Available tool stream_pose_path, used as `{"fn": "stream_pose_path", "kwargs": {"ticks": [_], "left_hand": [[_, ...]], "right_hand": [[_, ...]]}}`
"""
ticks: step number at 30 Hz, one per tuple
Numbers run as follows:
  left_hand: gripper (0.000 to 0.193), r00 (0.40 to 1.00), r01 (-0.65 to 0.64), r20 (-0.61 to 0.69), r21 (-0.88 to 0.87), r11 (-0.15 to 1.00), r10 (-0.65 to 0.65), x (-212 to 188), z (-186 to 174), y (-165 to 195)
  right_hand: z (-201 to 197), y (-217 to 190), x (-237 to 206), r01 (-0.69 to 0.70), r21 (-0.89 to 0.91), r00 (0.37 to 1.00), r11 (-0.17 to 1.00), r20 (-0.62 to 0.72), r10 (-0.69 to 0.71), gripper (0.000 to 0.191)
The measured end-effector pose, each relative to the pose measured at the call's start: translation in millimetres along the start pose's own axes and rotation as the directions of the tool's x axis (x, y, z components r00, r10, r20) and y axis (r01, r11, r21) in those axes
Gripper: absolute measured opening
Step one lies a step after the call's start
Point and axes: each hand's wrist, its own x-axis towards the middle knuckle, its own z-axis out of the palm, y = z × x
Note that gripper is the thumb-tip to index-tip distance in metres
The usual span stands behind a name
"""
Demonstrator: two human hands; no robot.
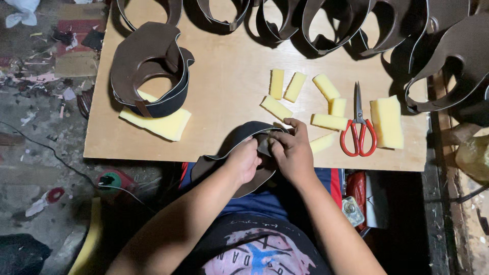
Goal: The person sits at a workbench covered with brown shoe upper components and yellow foam pieces. They pick up foam pieces by hand, insert them into the opening of a shoe upper, and press and shape the foam inside, working on one upper at a time and setting finished ones aside.
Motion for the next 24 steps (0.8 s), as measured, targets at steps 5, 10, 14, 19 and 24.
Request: {"fn": "stream_pose_path", "kwargs": {"ticks": [5, 10, 14, 19, 24], "left_hand": [[0.022, 0.991, 0.076, 0.114, -0.119, 0.99, -0.063, -6, 0, 4], [0.022, 0.994, 0.092, 0.067, -0.054, 0.994, -0.089, -2, 1, 3], [0.018, 0.999, 0.034, 0.005, 0.038, 0.999, -0.034, 4, 4, -7], [0.016, 0.995, -0.082, -0.043, 0.061, 0.995, 0.085, 2, 7, -8], [0.031, 1.0, -0.03, 0.01, 0.082, 0.996, 0.03, -9, 8, 5]], "right_hand": [[3, 14, -1, 0.042, 0.051, 0.997, 0.998, 0.064, -0.045, 0.018], [-8, 15, 3, -0.055, 0.172, 0.98, 0.984, 0.199, 0.02, 0.025], [-15, 0, -1, -0.046, 0.167, 0.997, 0.985, 0.067, 0.035, 0.026], [-14, -17, 1, -0.076, -0.018, 0.994, 0.997, 0.072, 0.077, 0.044], [-12, -16, 1, -0.032, 0.113, 0.994, 0.993, 0.108, 0.02, 0.043]]}}
